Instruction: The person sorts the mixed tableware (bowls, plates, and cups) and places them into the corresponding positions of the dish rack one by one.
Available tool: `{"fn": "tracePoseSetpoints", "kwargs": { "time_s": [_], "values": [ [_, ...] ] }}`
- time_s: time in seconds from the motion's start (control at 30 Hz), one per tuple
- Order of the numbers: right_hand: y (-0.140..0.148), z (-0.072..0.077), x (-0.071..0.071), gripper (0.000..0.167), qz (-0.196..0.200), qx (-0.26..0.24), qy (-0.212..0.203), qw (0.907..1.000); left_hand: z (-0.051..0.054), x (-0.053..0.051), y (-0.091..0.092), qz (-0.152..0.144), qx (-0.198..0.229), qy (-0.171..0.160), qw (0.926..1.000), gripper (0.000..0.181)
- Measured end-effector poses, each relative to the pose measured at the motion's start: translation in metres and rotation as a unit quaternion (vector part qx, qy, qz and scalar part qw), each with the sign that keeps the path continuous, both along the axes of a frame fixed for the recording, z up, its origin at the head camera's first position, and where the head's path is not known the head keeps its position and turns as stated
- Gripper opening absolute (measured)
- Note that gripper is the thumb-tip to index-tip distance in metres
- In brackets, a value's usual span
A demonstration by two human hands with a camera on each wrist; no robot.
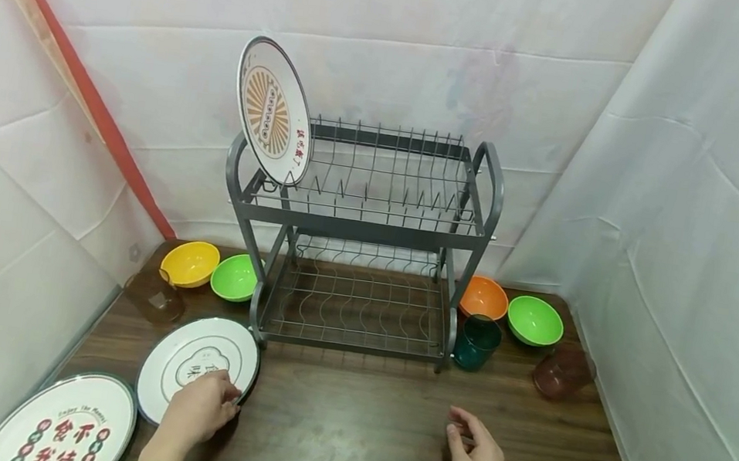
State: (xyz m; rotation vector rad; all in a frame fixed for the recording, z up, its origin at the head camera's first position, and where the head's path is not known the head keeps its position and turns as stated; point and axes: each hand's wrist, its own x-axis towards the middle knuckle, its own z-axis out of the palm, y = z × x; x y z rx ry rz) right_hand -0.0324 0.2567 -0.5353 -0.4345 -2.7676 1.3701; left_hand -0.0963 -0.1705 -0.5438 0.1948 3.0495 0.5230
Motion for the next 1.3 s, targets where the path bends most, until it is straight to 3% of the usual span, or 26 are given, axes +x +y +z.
{"fn": "tracePoseSetpoints", "kwargs": {
  "time_s": [0.2,0.43,0.63,0.7,0.97,1.17,1.3],
  "values": [
    [-0.002,-0.003,0.0,0.029,0.01,0.004,0.031,0.9995,-0.001,0.004,0.004,0.004,0.001,0.013,0.9999,0.013],
    [-0.009,-0.007,-0.001,0.028,0.014,-0.002,0.01,0.9998,-0.012,0.007,0.003,0.02,0.01,0.06,0.998,0.018],
    [-0.019,-0.013,-0.001,0.027,0.024,-0.012,-0.008,0.9996,-0.017,0.01,0.005,0.04,-0.004,0.018,0.999,0.041],
    [-0.021,-0.014,0.0,0.026,0.028,-0.014,-0.011,0.9995,-0.016,0.012,0.009,0.044,-0.008,0.004,0.999,0.04],
    [-0.024,-0.017,-0.002,0.025,0.033,-0.017,-0.011,0.9993,-0.016,0.014,0.021,0.04,-0.018,0.018,0.9989,0.032],
    [-0.016,-0.014,-0.004,0.026,0.028,-0.014,-0.022,0.9993,-0.012,0.023,0.023,0.017,-0.024,0.033,0.999,0.031],
    [-0.006,-0.01,-0.004,0.028,0.021,-0.002,-0.008,0.9997,-0.01,0.029,0.021,0.007,-0.02,0.035,0.9991,0.031]
  ]
}}
